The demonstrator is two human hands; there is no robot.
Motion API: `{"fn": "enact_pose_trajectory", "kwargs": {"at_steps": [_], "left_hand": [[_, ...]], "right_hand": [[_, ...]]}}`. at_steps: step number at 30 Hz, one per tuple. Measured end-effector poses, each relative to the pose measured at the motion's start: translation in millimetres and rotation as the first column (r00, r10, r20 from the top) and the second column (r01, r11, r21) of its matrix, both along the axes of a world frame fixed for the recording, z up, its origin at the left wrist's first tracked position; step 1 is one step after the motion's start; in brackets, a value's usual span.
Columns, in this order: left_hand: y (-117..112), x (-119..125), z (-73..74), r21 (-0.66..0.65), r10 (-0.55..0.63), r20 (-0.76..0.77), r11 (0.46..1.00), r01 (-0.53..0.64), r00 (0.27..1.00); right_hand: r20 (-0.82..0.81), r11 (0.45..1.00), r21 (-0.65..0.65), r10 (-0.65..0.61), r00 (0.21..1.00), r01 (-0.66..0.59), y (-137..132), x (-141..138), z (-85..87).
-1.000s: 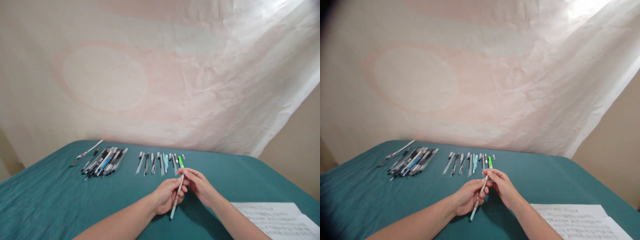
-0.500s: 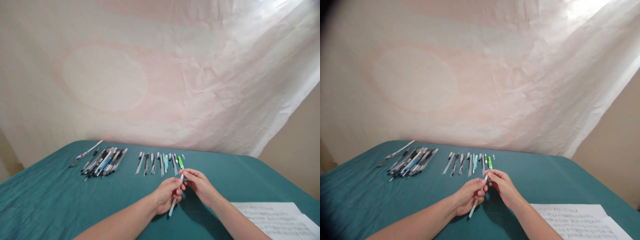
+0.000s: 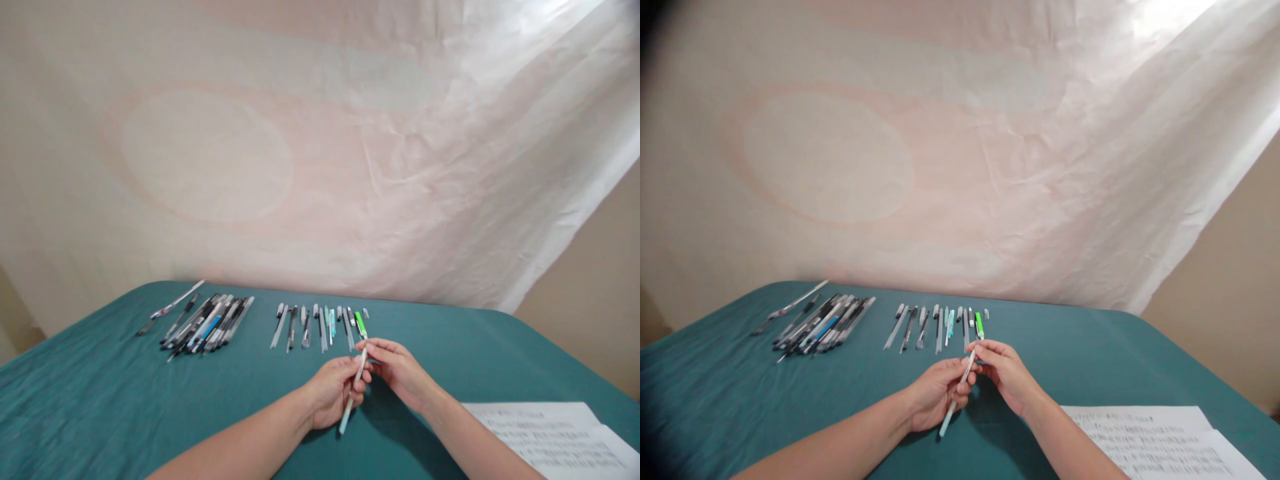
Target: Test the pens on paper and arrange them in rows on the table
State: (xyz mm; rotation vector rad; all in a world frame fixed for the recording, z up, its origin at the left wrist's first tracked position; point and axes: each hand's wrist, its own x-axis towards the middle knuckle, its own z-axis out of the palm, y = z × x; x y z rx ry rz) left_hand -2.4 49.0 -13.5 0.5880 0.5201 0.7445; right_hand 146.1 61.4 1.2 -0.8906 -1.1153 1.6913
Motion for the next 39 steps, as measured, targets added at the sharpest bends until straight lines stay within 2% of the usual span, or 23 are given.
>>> {"fn": "enact_pose_trajectory", "kwargs": {"at_steps": [3, 7, 9, 11, 13, 14, 16, 18, 23, 26, 30, 34, 39], "left_hand": [[0, 0, -1.7, -0.004, 0.004, -0.009, 1.000, -0.004, 1.000], [1, -1, -3.0, 0.005, -0.003, -0.020, 1.000, 0.004, 1.000], [2, -1, -2.5, 0.001, 0.004, -0.035, 1.000, -0.004, 0.999], [2, -1, -1.5, -0.010, 0.010, -0.046, 1.000, -0.010, 0.999], [1, -1, -0.3, -0.021, 0.008, -0.046, 1.000, -0.009, 0.999], [1, -1, 0.1, -0.025, 0.009, -0.047, 1.000, -0.010, 0.999], [1, -1, 0.5, -0.031, 0.016, -0.048, 0.999, -0.018, 0.999], [0, -1, 0.2, -0.035, 0.025, -0.052, 0.999, -0.027, 0.998], [1, -2, -1.9, -0.041, 0.021, -0.052, 0.999, -0.023, 0.998], [2, -2, -2.3, -0.041, 0.019, -0.038, 0.999, -0.020, 0.999], [2, -2, -1.5, -0.042, 0.025, -0.038, 0.999, -0.026, 0.999], [1, -2, -0.5, -0.039, 0.020, -0.026, 0.999, -0.021, 0.999], [2, -2, -0.8, -0.040, 0.009, -0.029, 0.999, -0.010, 1.000]], "right_hand": [[-0.014, 1.000, -0.002, 0.005, 1.000, -0.005, 0, -1, -0.7], [0.002, 0.994, 0.039, -0.102, 0.995, 0.102, 4, 2, -3.3], [0.063, 0.983, 0.095, -0.166, 0.984, 0.159, 11, 8, -3.8], [0.194, 0.962, 0.201, -0.223, 0.955, 0.184, 24, 16, -4.2], [0.400, 0.923, 0.351, -0.303, 0.865, 0.160, 42, 26, -5.4], [0.518, 0.896, 0.426, -0.353, 0.780, 0.123, 52, 31, -6.5], [0.755, 0.859, 0.512, -0.435, 0.491, -0.027, 72, 38, -9.6], [0.832, 0.861, 0.499, -0.443, 0.334, -0.100, 88, 41, -13.1], [0.893, 0.880, 0.446, -0.427, 0.141, -0.165, 106, 35, -17.3], [0.908, 0.887, 0.417, -0.417, 0.046, -0.196, 111, 30, -15.5], [0.924, 0.903, 0.364, -0.381, -0.033, -0.226, 118, 26, -10.8], [0.934, 0.915, 0.327, -0.351, -0.067, -0.236, 124, 25, -8.2], [0.940, 0.922, 0.317, -0.337, -0.057, -0.222, 123, 26, -9.4]]}}
